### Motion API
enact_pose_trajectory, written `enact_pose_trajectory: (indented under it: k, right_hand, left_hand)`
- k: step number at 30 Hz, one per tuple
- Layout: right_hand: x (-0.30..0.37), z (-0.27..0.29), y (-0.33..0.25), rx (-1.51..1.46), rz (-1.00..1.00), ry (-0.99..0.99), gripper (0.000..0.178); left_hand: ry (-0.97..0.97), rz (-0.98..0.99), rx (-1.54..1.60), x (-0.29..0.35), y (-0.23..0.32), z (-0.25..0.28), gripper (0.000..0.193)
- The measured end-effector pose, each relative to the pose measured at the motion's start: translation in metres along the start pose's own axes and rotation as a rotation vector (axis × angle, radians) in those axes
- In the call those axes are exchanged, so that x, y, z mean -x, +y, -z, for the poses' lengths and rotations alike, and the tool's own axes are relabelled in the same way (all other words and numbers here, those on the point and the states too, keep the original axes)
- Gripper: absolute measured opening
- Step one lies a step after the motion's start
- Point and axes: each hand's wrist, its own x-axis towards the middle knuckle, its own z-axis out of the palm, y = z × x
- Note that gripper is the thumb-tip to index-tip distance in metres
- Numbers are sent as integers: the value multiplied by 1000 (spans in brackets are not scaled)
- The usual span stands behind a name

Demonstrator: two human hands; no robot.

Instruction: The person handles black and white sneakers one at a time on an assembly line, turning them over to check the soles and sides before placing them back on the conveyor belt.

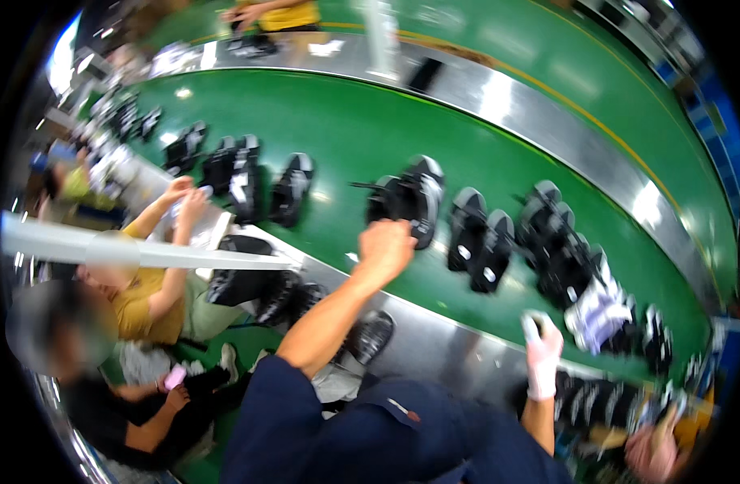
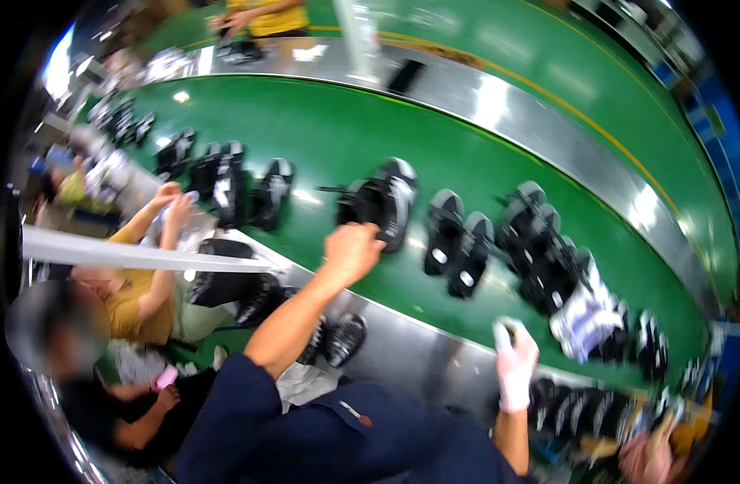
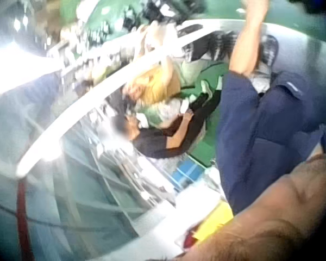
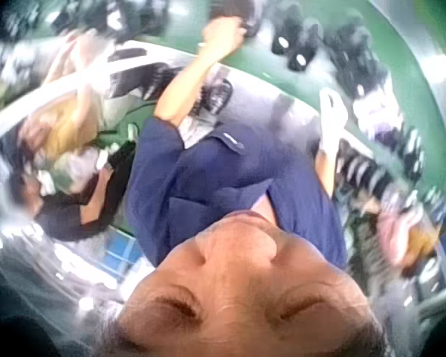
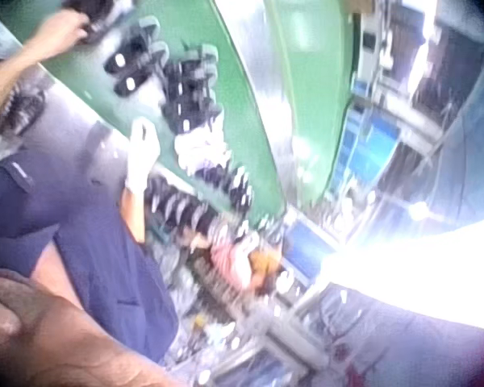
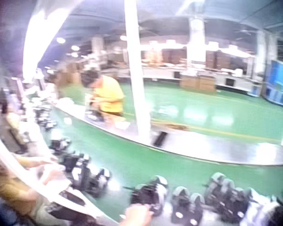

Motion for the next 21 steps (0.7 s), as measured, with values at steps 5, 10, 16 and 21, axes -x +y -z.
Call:
enact_pose_trajectory:
  k: [5, 10, 16, 21]
  right_hand:
    - [40, 20, -19, -124, -199, -123, 21]
    - [113, 26, 5, -140, -208, -336, 42]
    - [163, -24, 73, -24, -106, -239, 54]
    - [225, 58, 106, 147, -170, 340, 38]
  left_hand:
    - [-66, -216, 107, 106, 65, 59, 24]
    - [-313, -403, -9, 207, 140, 17, 25]
    - [-572, -347, 70, 269, 134, -97, 54]
    - [-352, -325, 137, 295, 126, -101, 55]
